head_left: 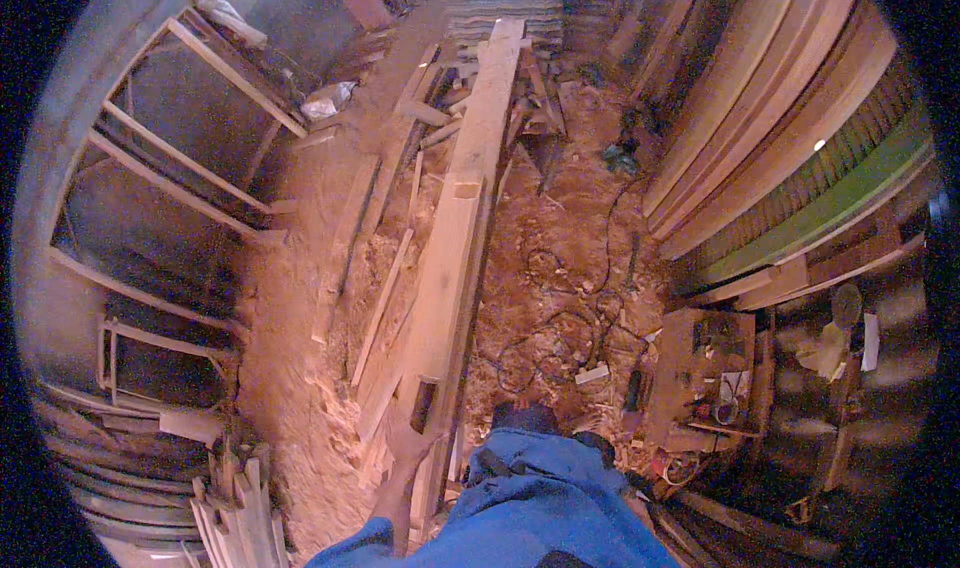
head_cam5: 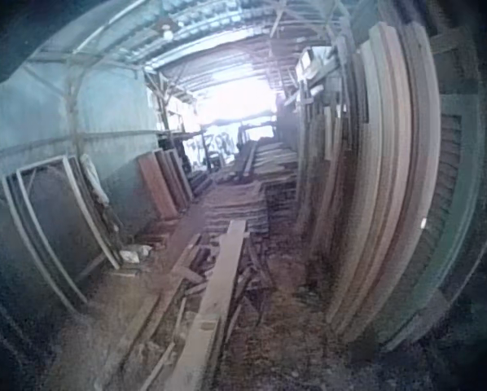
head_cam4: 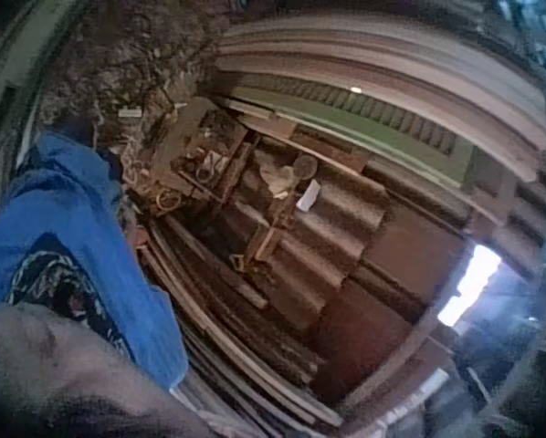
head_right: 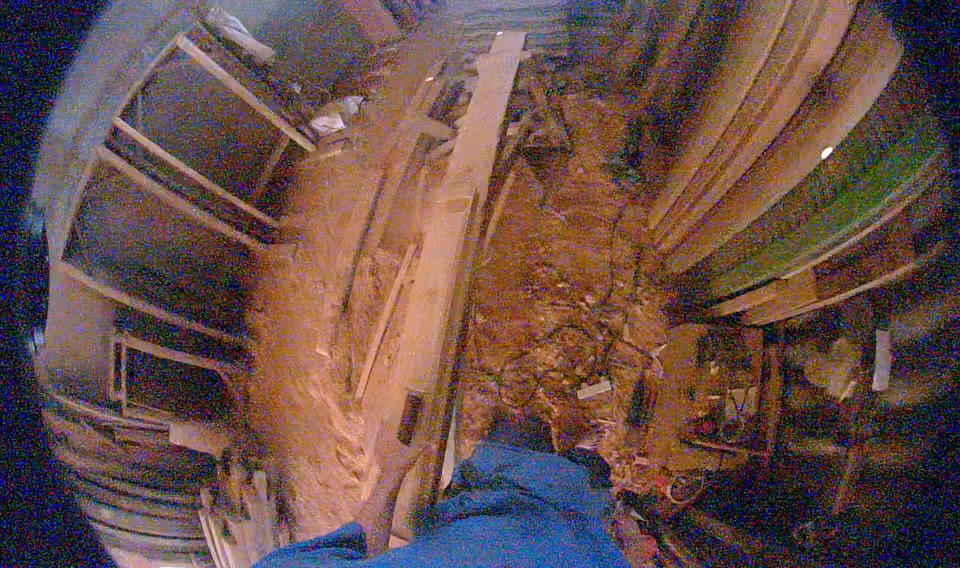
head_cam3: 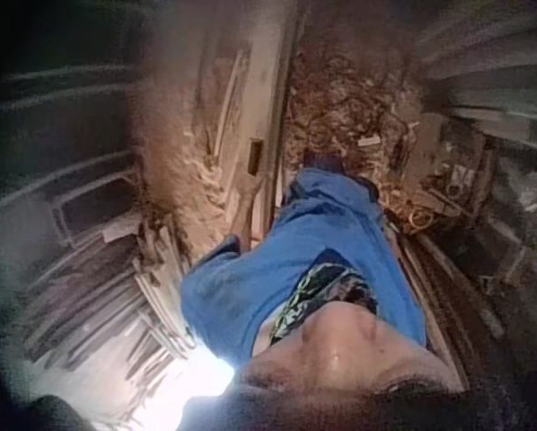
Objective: The person uses a hand axe to shape a cylindrical wooden piece, striking it repeatedly to remove material. After shaping, the person uses an orbital sander to smooth the surface of a long wooden plank.
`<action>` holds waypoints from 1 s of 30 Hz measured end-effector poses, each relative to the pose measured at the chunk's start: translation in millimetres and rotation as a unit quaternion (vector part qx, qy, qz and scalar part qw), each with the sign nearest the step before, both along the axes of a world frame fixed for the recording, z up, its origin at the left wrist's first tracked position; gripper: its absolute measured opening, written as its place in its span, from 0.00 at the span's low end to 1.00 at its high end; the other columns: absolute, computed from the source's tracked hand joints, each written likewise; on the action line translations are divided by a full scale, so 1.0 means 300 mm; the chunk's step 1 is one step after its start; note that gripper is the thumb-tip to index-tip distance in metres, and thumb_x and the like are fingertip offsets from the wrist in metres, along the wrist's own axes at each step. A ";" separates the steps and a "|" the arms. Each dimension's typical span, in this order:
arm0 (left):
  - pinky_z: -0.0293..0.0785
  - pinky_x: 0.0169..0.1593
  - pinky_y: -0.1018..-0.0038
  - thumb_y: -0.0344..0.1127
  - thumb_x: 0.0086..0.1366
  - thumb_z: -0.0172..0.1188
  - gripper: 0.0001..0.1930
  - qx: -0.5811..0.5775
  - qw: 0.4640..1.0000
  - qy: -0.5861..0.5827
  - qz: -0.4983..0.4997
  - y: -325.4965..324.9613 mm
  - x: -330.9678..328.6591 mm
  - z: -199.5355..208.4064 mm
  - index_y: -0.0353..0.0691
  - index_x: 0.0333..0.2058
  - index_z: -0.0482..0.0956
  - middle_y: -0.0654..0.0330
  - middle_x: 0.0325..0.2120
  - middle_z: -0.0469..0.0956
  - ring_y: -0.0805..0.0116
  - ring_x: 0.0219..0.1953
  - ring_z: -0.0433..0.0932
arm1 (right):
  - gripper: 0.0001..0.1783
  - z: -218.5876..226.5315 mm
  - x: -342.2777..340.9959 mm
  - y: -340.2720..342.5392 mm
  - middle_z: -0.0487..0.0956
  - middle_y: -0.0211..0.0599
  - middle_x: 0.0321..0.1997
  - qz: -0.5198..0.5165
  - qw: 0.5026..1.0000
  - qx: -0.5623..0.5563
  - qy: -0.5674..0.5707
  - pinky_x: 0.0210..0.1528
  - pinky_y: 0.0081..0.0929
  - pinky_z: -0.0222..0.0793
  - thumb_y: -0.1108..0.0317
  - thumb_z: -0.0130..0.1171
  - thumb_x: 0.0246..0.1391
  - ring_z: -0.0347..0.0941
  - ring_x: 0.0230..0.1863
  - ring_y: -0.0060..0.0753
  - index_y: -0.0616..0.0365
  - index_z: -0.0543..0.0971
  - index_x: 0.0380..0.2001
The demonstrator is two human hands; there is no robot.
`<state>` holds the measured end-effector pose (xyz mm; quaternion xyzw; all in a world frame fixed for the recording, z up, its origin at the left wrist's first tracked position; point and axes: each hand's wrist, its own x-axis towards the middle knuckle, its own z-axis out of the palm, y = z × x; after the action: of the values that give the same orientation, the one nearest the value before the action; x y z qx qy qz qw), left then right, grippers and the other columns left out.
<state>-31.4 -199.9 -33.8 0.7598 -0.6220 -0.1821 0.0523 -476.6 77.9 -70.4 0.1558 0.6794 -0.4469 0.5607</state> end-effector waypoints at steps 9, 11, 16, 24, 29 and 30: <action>0.63 0.60 0.54 0.69 0.39 0.73 0.54 0.107 0.994 0.004 0.029 -0.058 0.159 -0.018 0.28 0.55 0.71 0.39 0.51 0.73 0.42 0.57 0.69 | 0.08 0.044 0.243 -0.112 0.76 0.34 0.25 0.002 0.999 0.030 0.022 0.22 0.27 0.70 0.67 0.58 0.56 0.71 0.20 0.29 0.56 0.74 0.38; 0.64 0.59 0.54 0.68 0.40 0.73 0.52 0.110 0.994 0.007 0.021 -0.090 0.177 -0.022 0.29 0.53 0.72 0.40 0.50 0.74 0.42 0.55 0.70 | 0.08 0.050 0.283 -0.108 0.76 0.34 0.25 -0.001 0.999 0.034 0.028 0.23 0.27 0.70 0.66 0.58 0.56 0.71 0.20 0.28 0.56 0.74 0.38; 0.68 0.54 0.54 0.66 0.44 0.73 0.46 0.096 0.995 0.020 -0.012 -0.192 0.176 -0.041 0.29 0.49 0.75 0.41 0.46 0.76 0.43 0.51 0.73 | 0.08 0.076 0.354 -0.060 0.76 0.33 0.26 0.000 0.998 0.048 0.039 0.23 0.27 0.70 0.66 0.58 0.56 0.71 0.21 0.28 0.56 0.74 0.38; 0.73 0.47 0.54 0.62 0.49 0.73 0.37 -0.040 0.994 0.065 -0.082 -0.610 -0.071 -0.132 0.30 0.42 0.80 0.42 0.40 0.79 0.44 0.45 0.78 | 0.08 0.056 0.453 -0.003 0.76 0.33 0.26 0.020 0.997 0.035 0.058 0.24 0.26 0.69 0.65 0.58 0.57 0.71 0.21 0.27 0.56 0.74 0.37; 0.77 0.43 0.54 0.60 0.52 0.72 0.33 -0.070 0.992 0.093 -0.057 -0.830 -0.123 -0.074 0.31 0.38 0.83 0.43 0.37 0.81 0.45 0.41 0.81 | 0.08 0.012 0.521 0.055 0.76 0.33 0.26 0.048 0.997 0.011 0.063 0.24 0.26 0.69 0.65 0.58 0.57 0.71 0.22 0.27 0.55 0.75 0.37; 0.77 0.40 0.54 0.60 0.53 0.72 0.31 -0.038 0.989 0.129 -0.061 -0.845 -0.102 -0.041 0.31 0.35 0.83 0.46 0.31 0.81 0.47 0.36 0.82 | 0.08 0.005 0.536 0.068 0.76 0.33 0.27 0.055 0.997 0.010 0.062 0.25 0.26 0.69 0.65 0.58 0.57 0.71 0.22 0.27 0.55 0.75 0.37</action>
<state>-62.0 -453.4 -46.1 0.6878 -0.6619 -0.2576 0.1500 -315.6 98.4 -68.9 0.0963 0.7247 -0.4174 0.5397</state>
